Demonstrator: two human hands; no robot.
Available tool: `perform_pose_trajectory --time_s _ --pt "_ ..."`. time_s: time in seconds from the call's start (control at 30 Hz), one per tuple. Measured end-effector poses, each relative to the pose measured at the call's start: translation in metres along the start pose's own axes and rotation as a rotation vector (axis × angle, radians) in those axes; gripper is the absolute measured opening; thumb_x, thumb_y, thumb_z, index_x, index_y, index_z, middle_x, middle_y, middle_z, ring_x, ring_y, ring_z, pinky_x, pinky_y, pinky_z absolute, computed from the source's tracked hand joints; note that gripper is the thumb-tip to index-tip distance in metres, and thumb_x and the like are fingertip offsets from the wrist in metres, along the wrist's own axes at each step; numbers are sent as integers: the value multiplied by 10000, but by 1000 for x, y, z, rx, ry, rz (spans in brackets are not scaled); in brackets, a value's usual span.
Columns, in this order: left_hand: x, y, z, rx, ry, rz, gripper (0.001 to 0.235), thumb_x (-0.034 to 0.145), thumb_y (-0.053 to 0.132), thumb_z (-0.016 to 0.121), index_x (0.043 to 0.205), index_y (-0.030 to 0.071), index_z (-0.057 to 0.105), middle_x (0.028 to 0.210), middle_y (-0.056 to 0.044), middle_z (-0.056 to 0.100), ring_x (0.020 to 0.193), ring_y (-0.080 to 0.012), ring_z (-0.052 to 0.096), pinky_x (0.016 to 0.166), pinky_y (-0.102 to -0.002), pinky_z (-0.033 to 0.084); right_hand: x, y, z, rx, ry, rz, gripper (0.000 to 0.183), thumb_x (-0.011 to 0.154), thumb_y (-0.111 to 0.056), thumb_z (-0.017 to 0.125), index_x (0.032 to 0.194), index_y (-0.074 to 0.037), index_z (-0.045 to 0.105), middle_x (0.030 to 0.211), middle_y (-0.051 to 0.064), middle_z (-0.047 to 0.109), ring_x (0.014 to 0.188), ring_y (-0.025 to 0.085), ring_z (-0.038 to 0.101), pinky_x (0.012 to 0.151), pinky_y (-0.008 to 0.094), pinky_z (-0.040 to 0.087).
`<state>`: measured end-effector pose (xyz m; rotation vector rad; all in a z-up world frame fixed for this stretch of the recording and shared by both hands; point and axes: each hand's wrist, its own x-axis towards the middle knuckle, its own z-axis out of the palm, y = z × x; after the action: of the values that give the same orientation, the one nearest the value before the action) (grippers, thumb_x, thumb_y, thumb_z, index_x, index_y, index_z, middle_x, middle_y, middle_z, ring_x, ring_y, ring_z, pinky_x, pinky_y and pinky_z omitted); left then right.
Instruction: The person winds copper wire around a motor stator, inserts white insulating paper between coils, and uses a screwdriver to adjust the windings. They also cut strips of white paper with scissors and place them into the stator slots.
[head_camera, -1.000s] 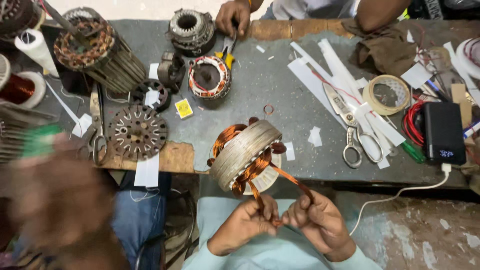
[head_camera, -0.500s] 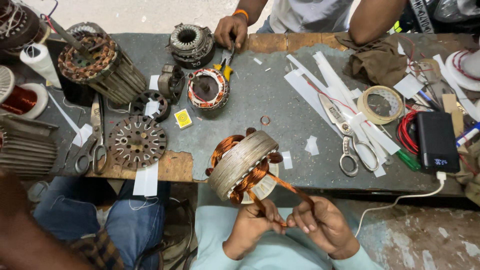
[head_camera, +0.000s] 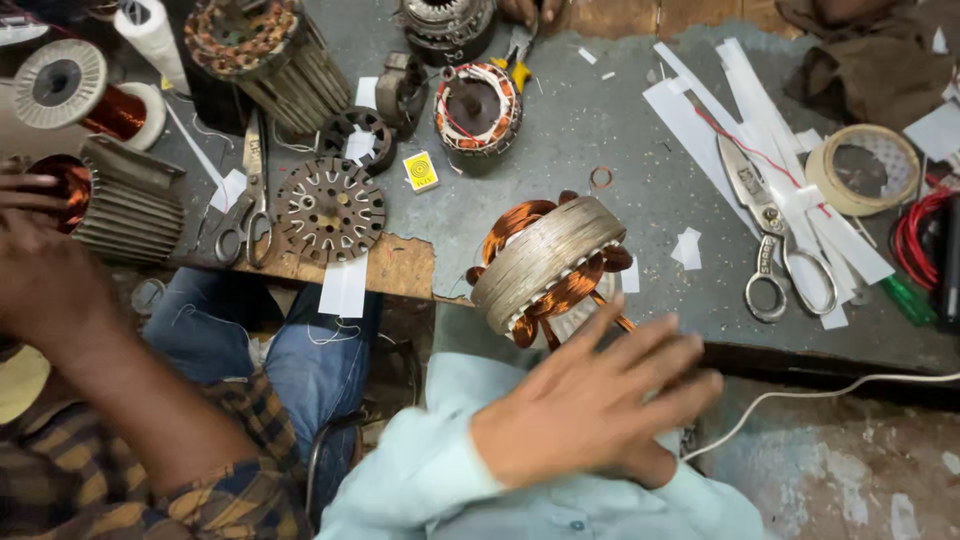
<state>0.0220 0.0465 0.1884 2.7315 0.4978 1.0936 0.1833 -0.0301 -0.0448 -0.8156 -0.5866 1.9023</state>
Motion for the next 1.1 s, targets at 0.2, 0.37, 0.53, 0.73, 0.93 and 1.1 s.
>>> perform_pose_trajectory --time_s 0.2,0.37,0.53,0.73,0.93,1.1 --pt "-43 -16 46 -53 6 22 233 884 168 731 1095 90 669 1090 -69 647 1101 -238 664 1121 -470 537 -3 -31 -2 -302 283 -276 260 1076 -169 602 1176 70 579 1025 146 646 949 255 627 821 386 504" --pt "-111 -8 79 -161 251 -240 200 867 85 807 1017 39 683 980 -107 684 1009 -301 724 889 -399 594 3 -76 26 39 271 -462 252 964 -8 639 1186 -85 549 981 144 668 872 227 693 778 371 579" --pt "-103 -7 81 -487 522 -522 143 939 6 747 1058 20 670 1064 -108 760 1054 -318 788 930 -391 649 4 -74 83 -666 356 -859 194 900 -49 678 1091 -67 654 1127 110 575 1019 175 661 873 335 603" --pt "-91 -11 19 -304 256 -312 198 894 71 755 1069 7 688 1040 -135 761 971 -317 772 819 -388 618 11 -105 93 -1428 240 -960 396 753 -188 789 1124 -58 747 1032 107 568 931 250 600 847 389 488" --pt "-71 -71 -24 -245 626 -638 327 1107 171 484 1397 37 551 1498 -157 475 1179 -227 628 1102 -359 498 15 -126 114 -1617 151 -1061 291 777 -180 804 1046 -85 751 951 66 626 889 271 589 820 435 460" --pt "-51 -117 -18 -1283 -33 -525 851 1055 137 615 1702 1 79 1710 -160 291 1443 -214 465 1277 -380 365 16 -148 104 -1712 -1 -1027 349 686 -198 820 1024 -126 769 921 65 624 880 294 588 818 448 471"
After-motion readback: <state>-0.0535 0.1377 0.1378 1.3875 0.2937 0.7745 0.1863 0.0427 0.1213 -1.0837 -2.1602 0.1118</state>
